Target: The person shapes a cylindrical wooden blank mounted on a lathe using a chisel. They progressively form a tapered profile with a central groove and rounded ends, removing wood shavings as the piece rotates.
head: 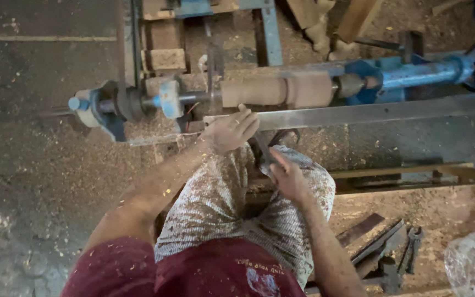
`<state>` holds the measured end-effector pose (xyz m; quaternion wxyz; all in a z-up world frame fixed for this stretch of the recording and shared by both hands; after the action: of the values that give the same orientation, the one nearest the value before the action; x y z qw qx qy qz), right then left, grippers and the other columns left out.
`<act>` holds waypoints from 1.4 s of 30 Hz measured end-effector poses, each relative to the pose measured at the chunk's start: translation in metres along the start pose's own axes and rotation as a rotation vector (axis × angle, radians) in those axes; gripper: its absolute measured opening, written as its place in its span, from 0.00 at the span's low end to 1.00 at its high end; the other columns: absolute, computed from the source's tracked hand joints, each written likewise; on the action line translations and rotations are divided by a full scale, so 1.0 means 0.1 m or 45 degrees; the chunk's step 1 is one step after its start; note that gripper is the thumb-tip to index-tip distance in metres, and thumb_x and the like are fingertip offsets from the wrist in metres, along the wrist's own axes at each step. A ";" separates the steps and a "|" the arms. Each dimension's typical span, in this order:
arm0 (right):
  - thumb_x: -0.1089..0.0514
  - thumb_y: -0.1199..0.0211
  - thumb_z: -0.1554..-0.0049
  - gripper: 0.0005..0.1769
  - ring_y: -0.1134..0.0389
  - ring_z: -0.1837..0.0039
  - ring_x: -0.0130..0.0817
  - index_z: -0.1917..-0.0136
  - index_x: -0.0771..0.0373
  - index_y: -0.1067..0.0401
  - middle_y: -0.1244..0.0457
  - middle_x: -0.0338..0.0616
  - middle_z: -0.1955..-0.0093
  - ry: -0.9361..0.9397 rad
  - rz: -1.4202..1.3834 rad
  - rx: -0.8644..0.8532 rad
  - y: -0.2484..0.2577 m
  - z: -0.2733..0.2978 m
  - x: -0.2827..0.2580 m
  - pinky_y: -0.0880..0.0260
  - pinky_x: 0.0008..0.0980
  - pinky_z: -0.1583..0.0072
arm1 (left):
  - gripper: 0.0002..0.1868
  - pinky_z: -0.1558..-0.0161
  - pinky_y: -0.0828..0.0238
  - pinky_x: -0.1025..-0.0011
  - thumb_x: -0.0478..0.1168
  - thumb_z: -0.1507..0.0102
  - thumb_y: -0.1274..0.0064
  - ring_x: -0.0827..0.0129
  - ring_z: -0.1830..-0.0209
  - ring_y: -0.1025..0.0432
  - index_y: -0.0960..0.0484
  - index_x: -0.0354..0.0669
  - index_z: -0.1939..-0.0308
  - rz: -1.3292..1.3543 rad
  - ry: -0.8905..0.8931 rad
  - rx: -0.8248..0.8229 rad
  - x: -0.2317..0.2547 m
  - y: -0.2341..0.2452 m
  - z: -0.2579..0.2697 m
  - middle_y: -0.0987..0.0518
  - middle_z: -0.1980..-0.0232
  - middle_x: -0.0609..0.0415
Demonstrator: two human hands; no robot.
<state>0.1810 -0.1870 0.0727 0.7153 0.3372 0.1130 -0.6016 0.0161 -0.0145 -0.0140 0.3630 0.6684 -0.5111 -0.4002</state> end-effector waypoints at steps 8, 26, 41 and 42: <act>0.61 0.52 0.34 0.32 0.45 0.69 0.19 0.18 0.53 0.47 0.43 0.31 0.67 0.282 -1.010 0.226 -0.88 0.04 0.33 0.43 0.22 0.69 | 0.30 0.24 0.47 0.57 0.35 0.39 0.56 0.48 0.23 0.41 0.37 0.35 0.31 0.358 -0.159 -0.232 0.08 -0.39 -0.32 0.34 0.27 0.40; 0.64 0.51 0.36 0.31 0.44 0.67 0.23 0.20 0.57 0.42 0.42 0.37 0.63 0.328 -0.494 0.200 -0.46 -0.20 0.57 0.43 0.25 0.68 | 0.25 0.23 0.41 0.54 0.37 0.35 0.49 0.43 0.28 0.35 0.31 0.28 0.35 0.120 -0.108 -0.024 0.05 -0.02 -0.38 0.27 0.34 0.36; 0.62 0.51 0.39 0.32 0.41 0.65 0.24 0.21 0.58 0.41 0.35 0.40 0.50 0.318 -0.189 0.167 -0.12 -0.06 0.22 0.36 0.27 0.65 | 0.26 0.26 0.36 0.56 0.43 0.35 0.48 0.48 0.34 0.30 0.29 0.27 0.38 -0.110 -0.111 -0.049 0.04 0.09 -0.39 0.25 0.38 0.38; 0.63 0.50 0.39 0.32 0.43 0.66 0.25 0.21 0.58 0.40 0.35 0.44 0.55 0.351 -0.172 0.160 -0.10 -0.05 0.22 0.38 0.27 0.65 | 0.26 0.26 0.36 0.57 0.43 0.34 0.48 0.48 0.34 0.30 0.29 0.25 0.38 -0.083 -0.087 -0.032 0.04 0.12 -0.38 0.25 0.38 0.38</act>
<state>0.1785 -0.2017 0.0524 0.6286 0.4521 0.1945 -0.6022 0.0468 -0.0184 0.0116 0.3405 0.6662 -0.4961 -0.4406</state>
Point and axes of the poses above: each hand's wrist, its own z-axis away from the middle knuckle, its own y-axis out of the back of the hand, x = y × z, the point moved 2 cm from there along -z, towards the middle knuckle
